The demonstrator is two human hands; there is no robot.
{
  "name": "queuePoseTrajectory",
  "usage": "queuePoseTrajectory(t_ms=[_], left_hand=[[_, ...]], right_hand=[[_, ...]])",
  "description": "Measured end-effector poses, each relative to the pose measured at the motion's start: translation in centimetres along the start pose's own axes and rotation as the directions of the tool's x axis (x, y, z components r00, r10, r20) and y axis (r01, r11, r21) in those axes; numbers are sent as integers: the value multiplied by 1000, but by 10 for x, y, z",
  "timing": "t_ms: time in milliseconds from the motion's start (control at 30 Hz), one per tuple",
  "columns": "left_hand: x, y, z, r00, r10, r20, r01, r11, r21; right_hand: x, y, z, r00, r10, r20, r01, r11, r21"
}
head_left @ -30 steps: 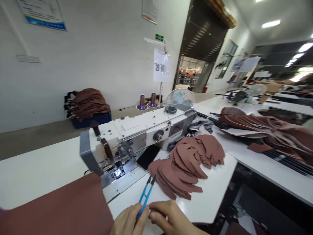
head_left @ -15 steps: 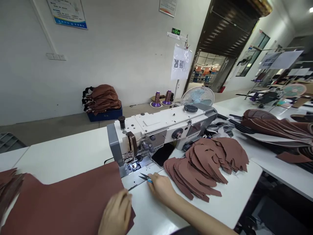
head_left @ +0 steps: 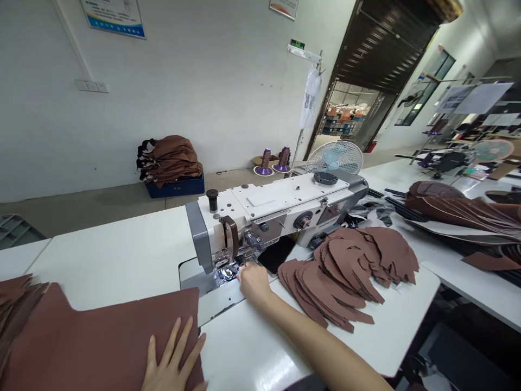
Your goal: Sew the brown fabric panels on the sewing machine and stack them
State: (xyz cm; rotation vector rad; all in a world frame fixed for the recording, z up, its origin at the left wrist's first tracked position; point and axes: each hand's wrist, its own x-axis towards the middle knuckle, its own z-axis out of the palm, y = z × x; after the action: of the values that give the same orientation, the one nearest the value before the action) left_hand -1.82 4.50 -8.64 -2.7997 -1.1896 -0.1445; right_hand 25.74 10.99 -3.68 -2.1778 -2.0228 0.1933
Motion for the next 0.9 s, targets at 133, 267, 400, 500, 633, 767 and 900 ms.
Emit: queuePoseTrajectory(t_ms=[133, 267, 400, 500, 633, 767, 900], left_hand=[[-14, -5, -3, 995, -23, -96, 26, 999, 29], [17, -4, -21, 976, -55, -210, 46, 998, -49], [77, 11, -37, 969, -152, -195, 138, 987, -80], [120, 25, -38, 989, -146, 4, 146, 989, -18], [147, 34, -34, 987, -112, 112, 109, 994, 32], [145, 37, -35, 985, -87, 150, 83, 996, 33], [141, 39, -36, 976, -123, 179, 117, 992, 42]], right_hand=[[1, 5, -1, 1000, 10, -21, -9, 999, 48], [-4, 11, -7, 995, 97, -31, -96, 994, 57], [-18, 15, -14, 992, 127, -14, -127, 991, 35], [-27, 13, -19, 995, 97, 9, -97, 995, 17], [-23, 5, -25, 998, 52, 33, -51, 999, -4], [-8, -4, -29, 996, 2, 90, 0, 1000, -19], [-5, -12, -32, 994, -4, 112, 8, 999, -32]])
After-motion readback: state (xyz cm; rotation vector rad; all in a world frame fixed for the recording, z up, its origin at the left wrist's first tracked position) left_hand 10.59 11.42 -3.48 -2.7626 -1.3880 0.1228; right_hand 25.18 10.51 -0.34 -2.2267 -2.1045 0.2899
